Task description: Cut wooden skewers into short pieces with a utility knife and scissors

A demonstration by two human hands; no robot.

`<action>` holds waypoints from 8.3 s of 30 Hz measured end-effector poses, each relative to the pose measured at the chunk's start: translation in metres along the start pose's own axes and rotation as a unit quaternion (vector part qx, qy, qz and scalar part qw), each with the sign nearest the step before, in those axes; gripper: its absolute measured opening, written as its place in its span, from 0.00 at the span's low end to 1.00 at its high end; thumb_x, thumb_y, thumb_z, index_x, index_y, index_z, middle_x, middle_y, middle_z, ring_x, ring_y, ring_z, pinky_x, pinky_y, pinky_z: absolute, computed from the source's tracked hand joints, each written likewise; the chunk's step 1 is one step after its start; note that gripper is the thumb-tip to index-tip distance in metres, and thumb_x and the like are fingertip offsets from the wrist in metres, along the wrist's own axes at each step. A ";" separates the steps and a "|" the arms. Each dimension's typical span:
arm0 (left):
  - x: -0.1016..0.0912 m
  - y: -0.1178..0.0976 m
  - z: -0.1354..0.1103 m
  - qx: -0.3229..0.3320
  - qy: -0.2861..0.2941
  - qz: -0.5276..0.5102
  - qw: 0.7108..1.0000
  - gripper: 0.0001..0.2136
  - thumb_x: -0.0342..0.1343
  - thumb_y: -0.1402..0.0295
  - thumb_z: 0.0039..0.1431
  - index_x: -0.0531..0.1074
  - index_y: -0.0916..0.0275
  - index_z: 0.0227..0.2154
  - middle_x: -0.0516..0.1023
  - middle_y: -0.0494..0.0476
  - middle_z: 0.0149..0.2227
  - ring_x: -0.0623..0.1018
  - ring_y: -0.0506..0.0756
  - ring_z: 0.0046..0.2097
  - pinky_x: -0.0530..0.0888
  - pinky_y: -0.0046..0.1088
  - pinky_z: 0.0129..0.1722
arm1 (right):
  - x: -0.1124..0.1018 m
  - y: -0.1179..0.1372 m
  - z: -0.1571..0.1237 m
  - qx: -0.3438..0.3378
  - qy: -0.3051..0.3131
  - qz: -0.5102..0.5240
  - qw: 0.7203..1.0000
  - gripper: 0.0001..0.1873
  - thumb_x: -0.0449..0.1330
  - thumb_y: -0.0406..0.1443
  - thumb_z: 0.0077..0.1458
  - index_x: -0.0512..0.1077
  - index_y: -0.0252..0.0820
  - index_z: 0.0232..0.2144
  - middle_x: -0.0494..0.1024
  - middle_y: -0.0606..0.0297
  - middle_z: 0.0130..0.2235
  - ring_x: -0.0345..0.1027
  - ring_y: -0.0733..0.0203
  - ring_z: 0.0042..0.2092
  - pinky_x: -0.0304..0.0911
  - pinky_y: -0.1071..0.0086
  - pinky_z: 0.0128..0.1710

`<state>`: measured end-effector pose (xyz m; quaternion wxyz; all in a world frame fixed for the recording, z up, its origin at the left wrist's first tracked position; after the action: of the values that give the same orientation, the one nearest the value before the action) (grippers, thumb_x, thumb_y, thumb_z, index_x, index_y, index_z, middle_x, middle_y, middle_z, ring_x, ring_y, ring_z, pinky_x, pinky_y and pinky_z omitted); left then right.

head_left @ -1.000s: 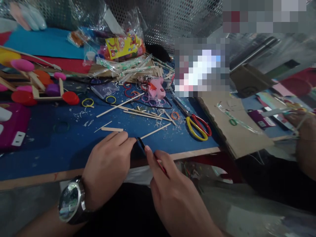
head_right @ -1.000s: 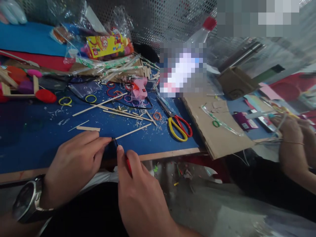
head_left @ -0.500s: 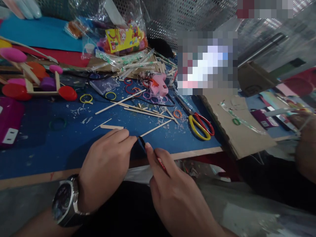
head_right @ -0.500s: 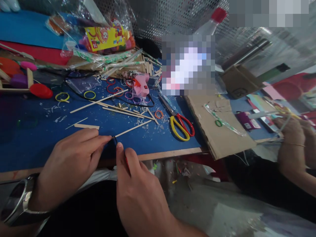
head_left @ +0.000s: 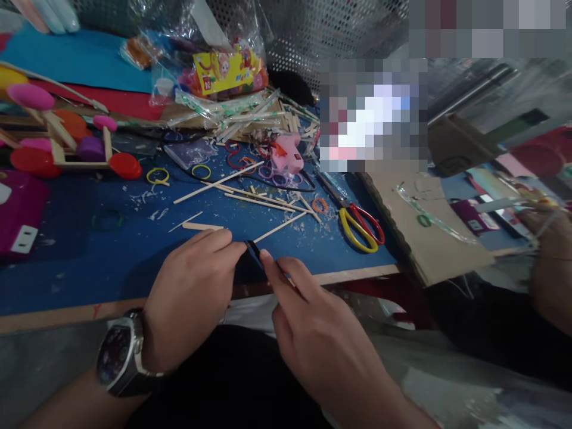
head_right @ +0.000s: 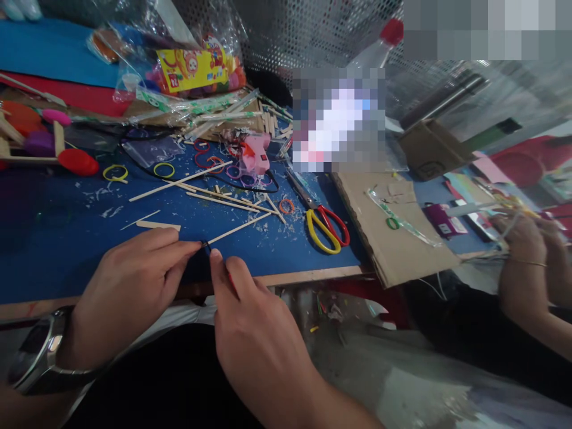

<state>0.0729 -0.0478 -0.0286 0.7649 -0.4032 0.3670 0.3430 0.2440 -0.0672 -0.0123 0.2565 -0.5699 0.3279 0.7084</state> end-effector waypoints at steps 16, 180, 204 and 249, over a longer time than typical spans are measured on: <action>0.000 -0.002 0.002 0.021 -0.012 0.031 0.999 0.12 0.49 0.80 0.65 0.79 0.66 0.38 0.77 0.57 0.32 0.75 0.56 0.32 0.74 0.35 0.33 | -0.001 -0.010 0.013 0.008 0.013 0.040 0.999 0.31 0.47 0.23 0.61 0.62 0.23 0.65 0.75 0.47 0.52 0.75 0.53 0.48 0.79 0.62 0.43; 0.021 -0.011 -0.034 0.110 0.003 0.258 0.960 0.24 0.36 0.79 0.70 0.64 0.85 0.62 0.68 0.81 0.64 0.73 0.70 0.63 0.79 0.45 0.55 | 0.004 0.010 -0.008 0.059 0.003 -0.065 0.996 0.29 0.45 0.26 0.63 0.62 0.27 0.65 0.76 0.46 0.50 0.79 0.51 0.46 0.81 0.66 0.30; 0.022 -0.007 -0.036 0.109 -0.008 0.256 0.961 0.24 0.34 0.80 0.70 0.64 0.84 0.62 0.69 0.80 0.64 0.73 0.70 0.63 0.80 0.45 0.55 | 0.012 0.005 0.012 0.059 -0.013 -0.034 0.998 0.29 0.46 0.25 0.61 0.65 0.28 0.64 0.76 0.48 0.49 0.77 0.53 0.44 0.80 0.66 0.33; 0.019 -0.007 -0.035 0.099 0.012 0.237 0.966 0.25 0.35 0.78 0.69 0.64 0.83 0.63 0.68 0.78 0.65 0.72 0.70 0.65 0.77 0.46 0.57 | 0.012 0.001 0.014 0.025 -0.027 -0.001 0.999 0.31 0.48 0.23 0.59 0.63 0.26 0.64 0.76 0.46 0.52 0.73 0.50 0.54 0.80 0.60 0.49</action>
<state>0.0781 -0.0771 -0.0560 0.6932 -0.2308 0.4932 0.4721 0.2313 -0.0573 -0.0221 0.2802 -0.5445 0.3380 0.7147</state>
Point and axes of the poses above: each hand's wrist, its own z-axis towards the middle knuckle, its own x-axis out of the palm, y = z × x, the point moved 2 cm from there along z, towards the middle knuckle
